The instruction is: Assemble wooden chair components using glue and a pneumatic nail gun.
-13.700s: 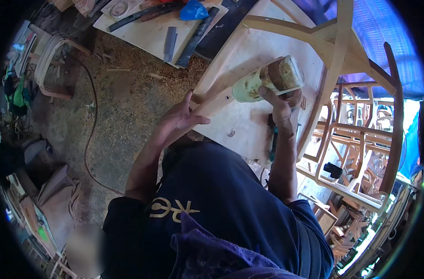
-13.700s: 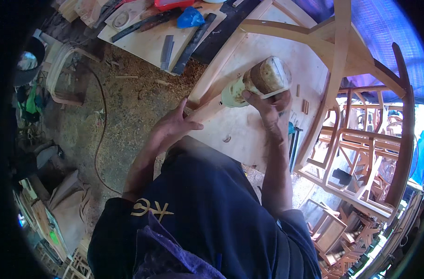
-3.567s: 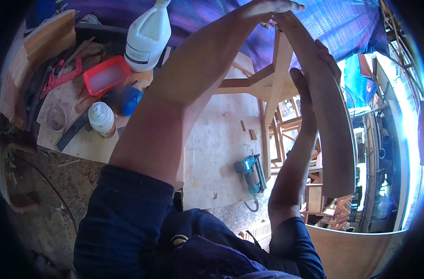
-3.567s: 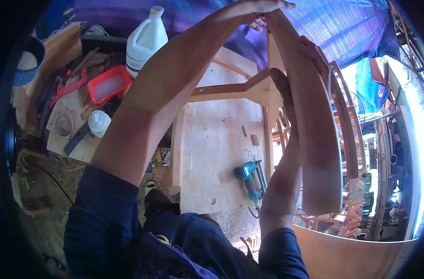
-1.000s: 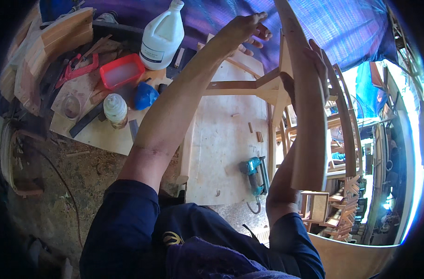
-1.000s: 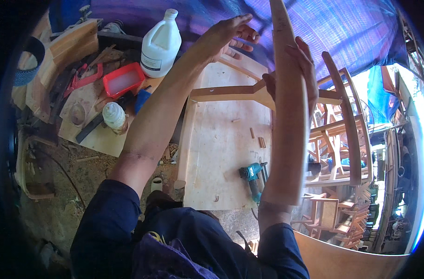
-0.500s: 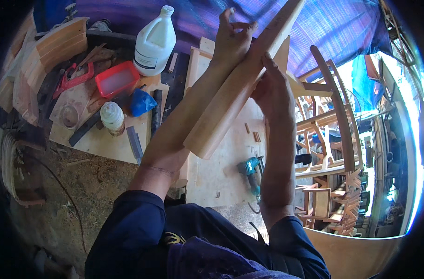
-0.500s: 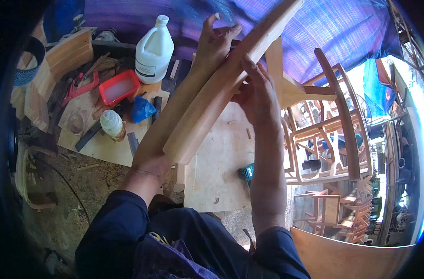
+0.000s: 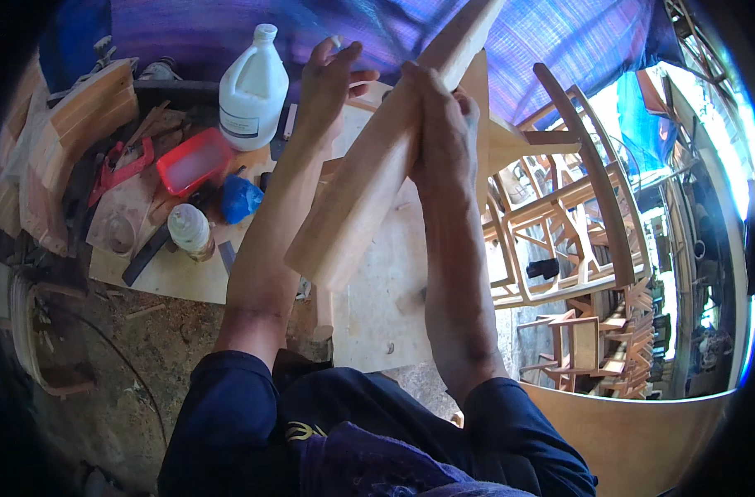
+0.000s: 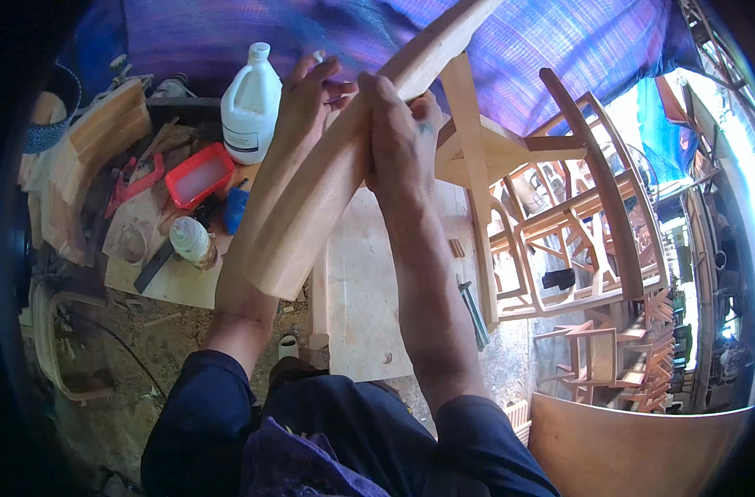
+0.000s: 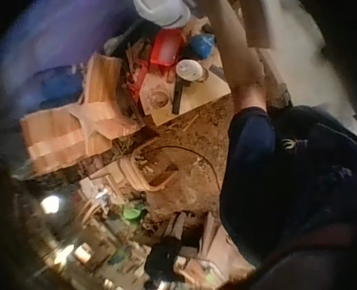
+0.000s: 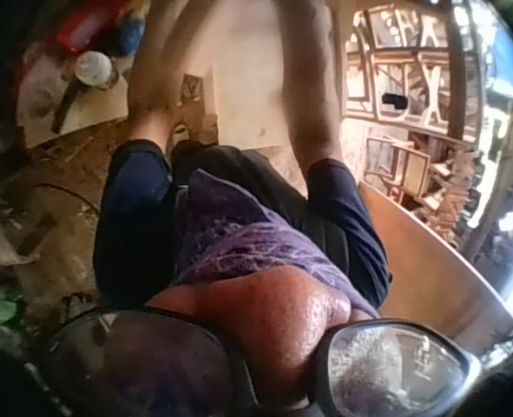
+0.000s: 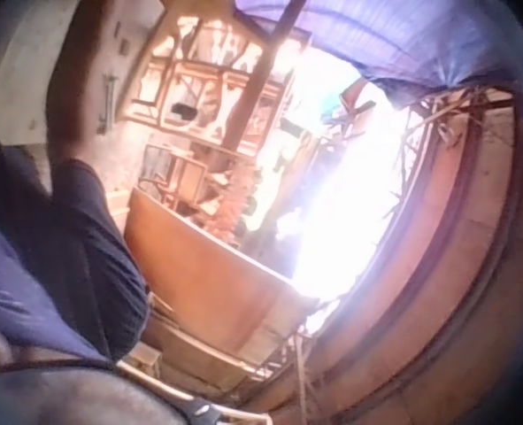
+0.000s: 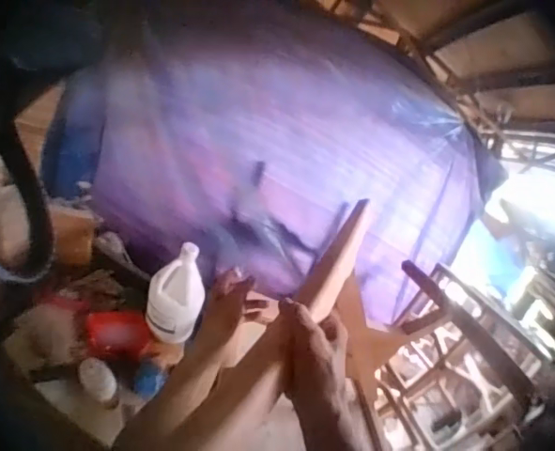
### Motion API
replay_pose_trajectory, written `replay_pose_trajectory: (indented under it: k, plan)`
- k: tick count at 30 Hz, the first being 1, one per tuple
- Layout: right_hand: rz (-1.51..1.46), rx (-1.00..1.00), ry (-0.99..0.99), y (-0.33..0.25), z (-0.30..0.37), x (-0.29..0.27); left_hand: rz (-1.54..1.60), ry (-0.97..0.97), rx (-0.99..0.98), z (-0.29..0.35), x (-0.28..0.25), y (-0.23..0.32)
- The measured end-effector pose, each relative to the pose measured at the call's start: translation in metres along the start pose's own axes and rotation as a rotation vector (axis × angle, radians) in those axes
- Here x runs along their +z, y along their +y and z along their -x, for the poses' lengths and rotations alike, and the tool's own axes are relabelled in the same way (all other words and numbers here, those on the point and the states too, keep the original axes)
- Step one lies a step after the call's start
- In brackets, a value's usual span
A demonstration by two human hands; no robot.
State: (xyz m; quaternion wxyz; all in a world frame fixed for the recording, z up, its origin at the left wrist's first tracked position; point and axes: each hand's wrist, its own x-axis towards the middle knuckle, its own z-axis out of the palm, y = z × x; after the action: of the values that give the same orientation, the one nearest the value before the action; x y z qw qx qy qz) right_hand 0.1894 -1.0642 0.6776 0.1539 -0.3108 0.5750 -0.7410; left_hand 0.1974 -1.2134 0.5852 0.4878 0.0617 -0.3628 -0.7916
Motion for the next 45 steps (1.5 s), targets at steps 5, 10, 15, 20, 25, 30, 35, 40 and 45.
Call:
replay_pose_trajectory:
  k: [5, 10, 15, 20, 25, 30, 35, 40, 45]
  plan:
    - [-0.129, 0.058, -0.066, -0.011, 0.003, -0.002, 0.003, 0.062, -0.104, 0.010, -0.004, -0.014]
    - [0.054, 0.033, -0.048, -0.007, -0.001, -0.013, 0.000, 0.075, -0.055, 0.006, -0.006, -0.032]
    - [-0.007, 0.071, -0.235, -0.031, 0.009, 0.026, -0.094, 0.034, 0.056, -0.023, -0.061, -0.059]
    - [0.071, 0.061, -0.267, -0.019, 0.012, 0.016, 0.201, -0.023, -0.036, 0.012, -0.030, -0.034]
    - [0.190, -0.094, -0.252, -0.016, 0.028, -0.014, -0.214, -0.016, -0.048, 0.020, -0.018, -0.015]
    - [0.427, -0.261, -0.038, -0.031, 0.036, -0.071, -0.743, -0.277, 0.239, 0.006, 0.006, -0.024]
    - [0.655, -0.093, 0.088, -0.028, 0.047, -0.146, -0.844, -0.359, 0.418, 0.000, 0.040, -0.035]
    - [0.746, -0.086, 0.170, -0.035, 0.065, -0.161, -1.112, -0.291, 0.661, 0.007, 0.073, -0.023]
    - [0.789, -0.075, 0.210, -0.029, 0.063, -0.171, -1.440, -0.192, 0.890, 0.006, 0.099, -0.020]
